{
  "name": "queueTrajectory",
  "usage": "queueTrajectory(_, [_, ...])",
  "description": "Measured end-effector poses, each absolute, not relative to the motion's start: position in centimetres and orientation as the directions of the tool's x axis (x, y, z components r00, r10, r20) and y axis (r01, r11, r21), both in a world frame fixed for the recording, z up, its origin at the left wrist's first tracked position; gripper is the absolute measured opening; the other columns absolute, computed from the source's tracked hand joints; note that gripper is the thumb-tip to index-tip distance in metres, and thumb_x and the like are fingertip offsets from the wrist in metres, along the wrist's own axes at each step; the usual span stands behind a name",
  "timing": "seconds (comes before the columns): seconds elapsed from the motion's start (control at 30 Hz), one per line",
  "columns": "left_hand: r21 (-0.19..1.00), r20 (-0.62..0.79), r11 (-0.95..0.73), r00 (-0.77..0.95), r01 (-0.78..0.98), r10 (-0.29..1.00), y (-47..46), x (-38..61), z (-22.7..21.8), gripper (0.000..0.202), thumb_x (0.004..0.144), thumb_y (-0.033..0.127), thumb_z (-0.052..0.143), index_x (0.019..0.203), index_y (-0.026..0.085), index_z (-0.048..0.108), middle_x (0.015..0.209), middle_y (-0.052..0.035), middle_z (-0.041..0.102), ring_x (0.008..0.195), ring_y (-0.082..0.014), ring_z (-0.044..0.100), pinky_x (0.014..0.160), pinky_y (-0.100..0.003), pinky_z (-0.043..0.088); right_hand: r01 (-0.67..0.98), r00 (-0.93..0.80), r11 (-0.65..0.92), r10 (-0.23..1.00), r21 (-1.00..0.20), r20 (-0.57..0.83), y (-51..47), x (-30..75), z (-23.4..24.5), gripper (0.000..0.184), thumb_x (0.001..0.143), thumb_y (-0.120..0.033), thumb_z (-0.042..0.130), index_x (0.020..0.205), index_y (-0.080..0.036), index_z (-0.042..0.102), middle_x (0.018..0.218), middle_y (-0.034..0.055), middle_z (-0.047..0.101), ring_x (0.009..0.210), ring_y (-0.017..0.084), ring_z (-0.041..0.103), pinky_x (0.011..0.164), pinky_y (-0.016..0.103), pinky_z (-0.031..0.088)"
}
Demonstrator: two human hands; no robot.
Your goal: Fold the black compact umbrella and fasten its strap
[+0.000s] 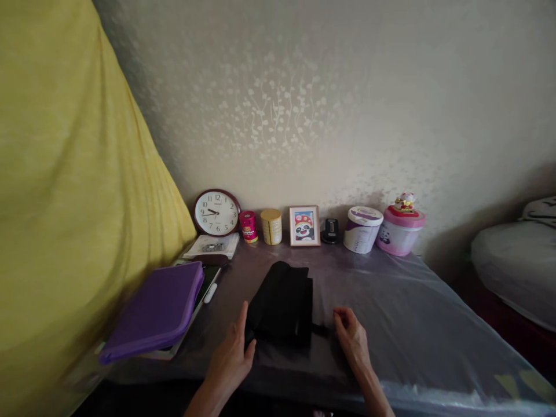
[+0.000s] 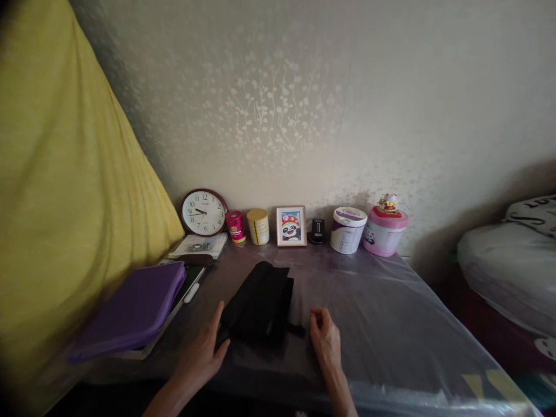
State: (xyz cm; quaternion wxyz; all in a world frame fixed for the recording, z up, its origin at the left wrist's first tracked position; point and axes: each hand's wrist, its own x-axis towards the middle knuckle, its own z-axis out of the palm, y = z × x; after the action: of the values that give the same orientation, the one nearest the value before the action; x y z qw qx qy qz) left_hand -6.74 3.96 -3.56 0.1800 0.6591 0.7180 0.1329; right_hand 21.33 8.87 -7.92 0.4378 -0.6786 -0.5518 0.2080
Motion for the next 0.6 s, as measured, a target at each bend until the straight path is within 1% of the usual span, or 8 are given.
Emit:
queueTrajectory(0.1, [0.244, -0.052, 0.055, -0.044, 0.968, 0.998, 4.0, -6.0, -3.6, 0.073, 0.082, 0.019, 0.039, 0.139, 0.03, -0.007, 0.113, -0.0117, 0.051, 0.078, -0.0179, 0.062, 0.064, -0.026, 0.042, 0.579, 0.297, -0.003, 0.932, -0.815, 0.208, 8.8, 21.2, -7.7, 0.028, 0.076, -0.042, 0.04, 0.083, -0.021, 0.057, 0.078, 0.0049, 0.066, 0.072, 0.02, 0.062, 0.065, 0.028, 0.043])
queueTrajectory(0.2, [0.24, -0.091, 0.06, -0.039, 0.969, 0.995, 4.8, -5.8, -3.8, 0.075, 0.08, 0.014, 0.042, 0.14, 0.026, -0.002, 0.098, -0.0084, 0.058, 0.076, -0.0163, 0.062, 0.062, -0.023, 0.039, 0.594, 0.291, 0.009, 0.93, -0.805, 0.225, 8.7, 21.2, -7.6, 0.027, 0.076, -0.041, 0.039, 0.082, -0.021, 0.057, 0.076, 0.0042, 0.066, 0.07, 0.02, 0.062, 0.064, 0.028, 0.043])
queueTrajectory(0.3, [0.444, -0.149, 0.087, -0.022, 0.892, 0.989, 5.5, -6.1, -3.4, 0.074, 0.079, 0.016, 0.044, 0.14, 0.021, 0.004, 0.078, -0.0028, 0.062, 0.066, -0.0135, 0.061, 0.058, -0.02, 0.038, 0.596, 0.287, 0.025, 0.927, -0.802, 0.242, 8.7, 21.2, -7.6, 0.026, 0.076, -0.04, 0.039, 0.081, -0.021, 0.056, 0.074, 0.0039, 0.066, 0.069, 0.019, 0.062, 0.063, 0.028, 0.042])
queueTrajectory(0.37, [0.632, -0.2, 0.154, -0.032, 0.76, 0.979, 5.5, -6.3, -2.4, 0.069, 0.079, 0.02, 0.042, 0.139, 0.019, 0.007, 0.066, 0.0012, 0.06, 0.049, -0.0108, 0.055, 0.047, -0.019, 0.036, 0.593, 0.295, 0.034, 0.92, -0.805, 0.256, 8.7, 21.2, -7.7, 0.026, 0.076, -0.04, 0.039, 0.08, -0.021, 0.056, 0.074, 0.0038, 0.066, 0.069, 0.019, 0.062, 0.063, 0.027, 0.042])
queueTrajectory(0.43, [0.772, -0.26, 0.231, -0.038, 0.592, 0.965, 5.1, -6.3, -1.3, 0.063, 0.079, 0.026, 0.041, 0.135, 0.019, 0.015, 0.053, 0.0071, 0.052, 0.036, -0.0093, 0.044, 0.037, -0.018, 0.032, 0.588, 0.304, 0.044, 0.913, -0.808, 0.271, 8.7, 21.2, -7.7, 0.026, 0.076, -0.039, 0.039, 0.079, -0.021, 0.057, 0.073, 0.0036, 0.066, 0.068, 0.019, 0.062, 0.062, 0.027, 0.042])
queueTrajectory(0.47, [0.825, -0.274, 0.244, -0.016, 0.51, 0.961, 4.7, -6.3, -0.7, 0.056, 0.078, 0.029, 0.043, 0.13, 0.018, 0.025, 0.048, 0.0094, 0.047, 0.033, -0.0086, 0.041, 0.035, -0.017, 0.031, 0.582, 0.303, 0.052, 0.912, -0.811, 0.276, 8.7, 21.3, -7.8, 0.026, 0.076, -0.039, 0.039, 0.078, -0.021, 0.057, 0.073, 0.0034, 0.066, 0.067, 0.019, 0.062, 0.061, 0.027, 0.042])
queueTrajectory(0.53, [0.896, -0.288, 0.25, 0.051, 0.366, 0.956, 4.1, -6.0, 0.3, 0.037, 0.074, 0.037, 0.048, 0.106, 0.018, 0.044, 0.044, 0.0115, 0.041, 0.032, -0.0069, 0.037, 0.033, -0.017, 0.031, 0.56, 0.303, 0.063, 0.913, -0.826, 0.274, 8.5, 21.3, -7.7, 0.027, 0.076, -0.04, 0.04, 0.079, -0.021, 0.058, 0.072, 0.0033, 0.066, 0.065, 0.019, 0.061, 0.06, 0.027, 0.042])
queueTrajectory(0.6, [0.922, -0.3, 0.247, 0.148, 0.297, 0.942, 3.5, -5.8, 1.0, 0.028, 0.073, 0.045, 0.049, 0.084, 0.019, 0.047, 0.042, 0.0118, 0.038, 0.03, -0.0059, 0.033, 0.033, -0.018, 0.031, 0.51, 0.302, 0.065, 0.92, -0.858, 0.249, 8.3, 21.4, -7.5, 0.028, 0.075, -0.041, 0.041, 0.079, -0.02, 0.059, 0.071, 0.0031, 0.066, 0.065, 0.019, 0.061, 0.06, 0.026, 0.042])
